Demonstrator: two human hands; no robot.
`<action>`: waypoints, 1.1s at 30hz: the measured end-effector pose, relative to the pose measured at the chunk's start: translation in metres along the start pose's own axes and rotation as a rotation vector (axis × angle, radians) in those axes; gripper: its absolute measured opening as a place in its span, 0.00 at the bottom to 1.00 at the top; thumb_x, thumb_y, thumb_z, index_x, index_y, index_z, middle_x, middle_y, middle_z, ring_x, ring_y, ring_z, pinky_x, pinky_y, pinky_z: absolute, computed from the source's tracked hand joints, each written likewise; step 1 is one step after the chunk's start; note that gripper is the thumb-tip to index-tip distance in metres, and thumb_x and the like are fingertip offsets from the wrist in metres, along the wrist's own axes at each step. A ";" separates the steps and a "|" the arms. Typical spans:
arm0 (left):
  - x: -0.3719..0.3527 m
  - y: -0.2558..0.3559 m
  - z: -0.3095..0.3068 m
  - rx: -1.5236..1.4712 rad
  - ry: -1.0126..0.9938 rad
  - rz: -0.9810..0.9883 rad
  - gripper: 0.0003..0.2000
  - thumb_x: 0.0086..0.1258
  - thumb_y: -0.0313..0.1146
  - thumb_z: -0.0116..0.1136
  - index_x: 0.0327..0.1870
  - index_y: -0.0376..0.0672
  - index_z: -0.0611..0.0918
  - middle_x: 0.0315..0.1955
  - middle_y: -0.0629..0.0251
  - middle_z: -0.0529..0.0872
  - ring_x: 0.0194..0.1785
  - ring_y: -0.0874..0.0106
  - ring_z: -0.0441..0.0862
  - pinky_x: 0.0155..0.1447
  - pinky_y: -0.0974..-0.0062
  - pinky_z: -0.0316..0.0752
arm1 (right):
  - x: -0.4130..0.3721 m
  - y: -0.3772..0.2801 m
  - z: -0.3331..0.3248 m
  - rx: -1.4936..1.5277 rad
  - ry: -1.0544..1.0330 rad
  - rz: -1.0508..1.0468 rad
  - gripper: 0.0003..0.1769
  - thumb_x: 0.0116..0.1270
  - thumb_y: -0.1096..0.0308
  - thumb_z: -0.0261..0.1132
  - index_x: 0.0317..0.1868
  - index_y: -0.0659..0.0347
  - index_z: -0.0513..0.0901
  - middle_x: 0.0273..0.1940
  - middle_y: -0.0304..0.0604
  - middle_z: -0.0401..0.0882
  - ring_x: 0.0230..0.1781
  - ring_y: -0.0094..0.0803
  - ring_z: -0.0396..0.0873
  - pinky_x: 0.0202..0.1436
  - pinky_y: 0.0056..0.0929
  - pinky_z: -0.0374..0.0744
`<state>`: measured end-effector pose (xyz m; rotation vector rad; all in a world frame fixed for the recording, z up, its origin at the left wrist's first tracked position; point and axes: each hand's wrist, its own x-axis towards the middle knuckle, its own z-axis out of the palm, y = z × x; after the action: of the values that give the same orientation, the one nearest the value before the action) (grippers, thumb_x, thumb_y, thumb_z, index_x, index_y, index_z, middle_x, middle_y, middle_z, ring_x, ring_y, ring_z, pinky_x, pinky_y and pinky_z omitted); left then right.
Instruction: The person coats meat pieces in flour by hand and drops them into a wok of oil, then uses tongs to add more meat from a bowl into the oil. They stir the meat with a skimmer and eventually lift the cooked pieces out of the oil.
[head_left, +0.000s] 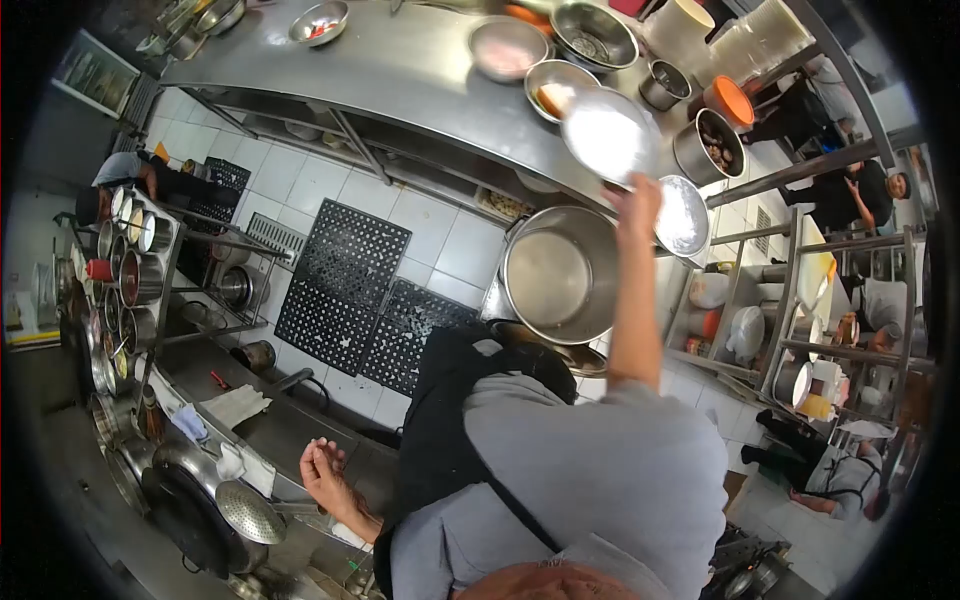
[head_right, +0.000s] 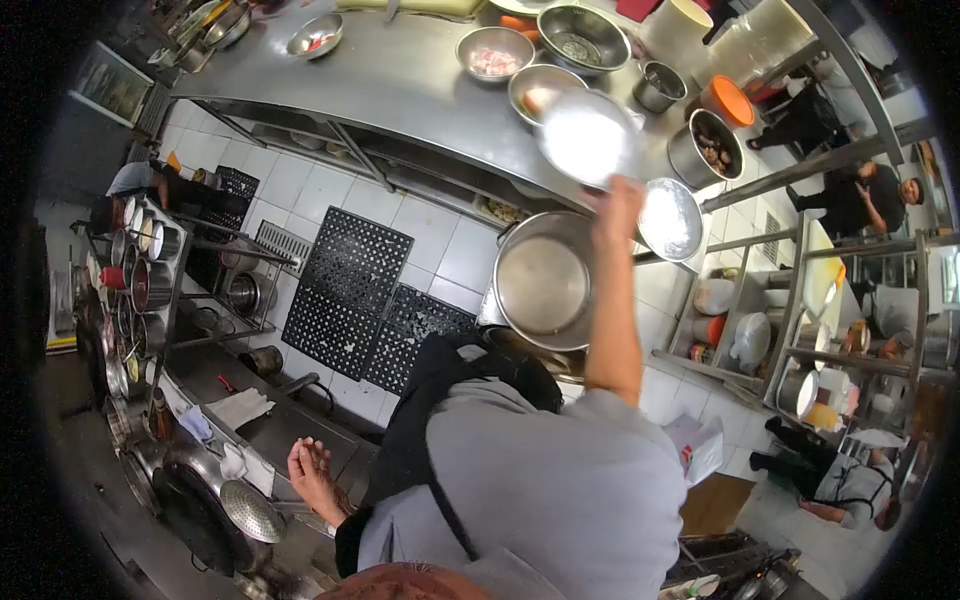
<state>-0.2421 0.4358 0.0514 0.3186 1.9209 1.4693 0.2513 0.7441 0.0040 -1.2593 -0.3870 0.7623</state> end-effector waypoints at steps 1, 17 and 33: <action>0.001 -0.001 0.000 -0.008 0.006 0.009 0.09 0.74 0.33 0.53 0.49 0.41 0.77 0.43 0.64 0.83 0.45 0.73 0.81 0.47 0.76 0.76 | 0.000 -0.018 -0.021 -0.087 0.119 -0.020 0.11 0.63 0.71 0.58 0.42 0.68 0.67 0.38 0.50 0.70 0.32 0.41 0.79 0.33 0.46 0.88; 0.009 0.062 0.067 0.193 -0.545 0.085 0.11 0.71 0.26 0.53 0.51 0.33 0.78 0.45 0.60 0.83 0.51 0.72 0.79 0.54 0.75 0.74 | 0.078 0.067 -0.230 -0.033 0.347 0.076 0.25 0.60 0.62 0.58 0.55 0.66 0.66 0.55 0.53 0.71 0.51 0.47 0.73 0.46 0.58 0.76; -0.135 0.270 0.239 -0.111 -1.446 1.239 0.11 0.49 0.26 0.59 0.35 0.32 0.80 0.34 0.47 0.79 0.42 0.56 0.78 0.42 0.60 0.72 | -0.044 0.114 -0.050 -0.624 -0.374 0.371 0.17 0.67 0.66 0.60 0.48 0.72 0.69 0.48 0.55 0.77 0.43 0.37 0.78 0.45 0.37 0.80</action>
<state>-0.0444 0.6280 0.3202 2.0496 0.3181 1.2071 0.2184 0.6905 -0.1116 -1.8038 -0.7458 1.2624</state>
